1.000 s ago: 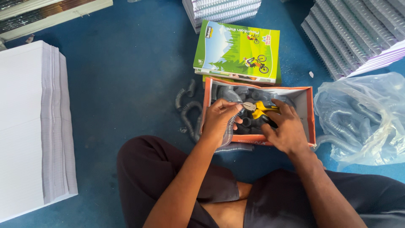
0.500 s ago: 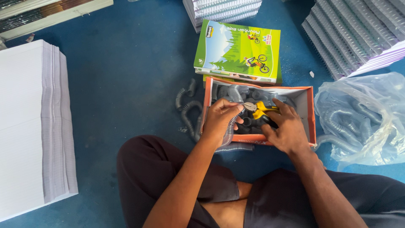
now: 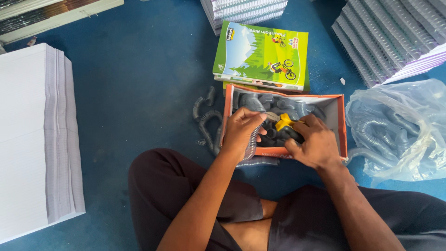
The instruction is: The person sits on the floor and repeatedly picks up gray corrugated hoses from a box, cuts them into shorter pieces using yellow-handled pliers, and places the cut pieces back into the box. The process is repeated multiple times.
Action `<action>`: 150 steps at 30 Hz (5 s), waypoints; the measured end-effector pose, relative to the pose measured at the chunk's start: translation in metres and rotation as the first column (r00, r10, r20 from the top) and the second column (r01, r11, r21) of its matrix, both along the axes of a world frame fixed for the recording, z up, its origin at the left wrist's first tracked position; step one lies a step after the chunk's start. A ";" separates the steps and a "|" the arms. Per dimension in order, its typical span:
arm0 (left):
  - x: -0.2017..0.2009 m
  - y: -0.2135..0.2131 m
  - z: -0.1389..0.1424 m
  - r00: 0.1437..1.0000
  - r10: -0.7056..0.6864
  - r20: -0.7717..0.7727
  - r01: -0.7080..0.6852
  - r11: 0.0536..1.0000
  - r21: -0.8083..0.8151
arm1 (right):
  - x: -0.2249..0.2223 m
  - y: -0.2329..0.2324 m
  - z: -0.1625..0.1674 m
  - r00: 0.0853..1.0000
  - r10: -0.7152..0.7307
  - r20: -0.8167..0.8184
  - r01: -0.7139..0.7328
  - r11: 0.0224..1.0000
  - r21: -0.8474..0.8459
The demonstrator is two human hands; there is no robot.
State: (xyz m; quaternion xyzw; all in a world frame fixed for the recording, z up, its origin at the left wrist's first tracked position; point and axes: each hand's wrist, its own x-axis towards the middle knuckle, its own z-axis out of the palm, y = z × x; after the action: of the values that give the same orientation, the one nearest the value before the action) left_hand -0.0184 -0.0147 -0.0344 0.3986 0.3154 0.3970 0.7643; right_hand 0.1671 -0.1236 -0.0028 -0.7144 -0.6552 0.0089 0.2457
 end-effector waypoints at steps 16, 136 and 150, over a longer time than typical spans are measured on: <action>0.006 -0.008 0.010 0.950 0.057 -0.307 -0.030 0.995 0.091 | -0.001 0.001 0.013 0.993 -0.112 -0.042 0.107 0.988 -0.109; -0.004 -0.019 0.027 0.947 -0.308 -0.094 0.316 0.944 0.090 | 0.012 -0.004 -0.003 0.398 0.062 -0.915 -0.043 0.998 0.048; -0.004 -0.020 0.025 0.938 -0.325 -0.123 0.343 0.923 0.176 | 0.008 -0.006 -0.005 0.419 0.049 -0.907 -0.064 0.998 0.024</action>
State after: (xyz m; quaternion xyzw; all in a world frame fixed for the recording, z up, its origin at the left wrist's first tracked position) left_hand -0.0225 -0.0352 -0.0093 0.5373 0.2371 0.2712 0.7626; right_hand 0.1748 -0.1297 -0.0075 -0.5767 -0.4433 0.4048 0.5542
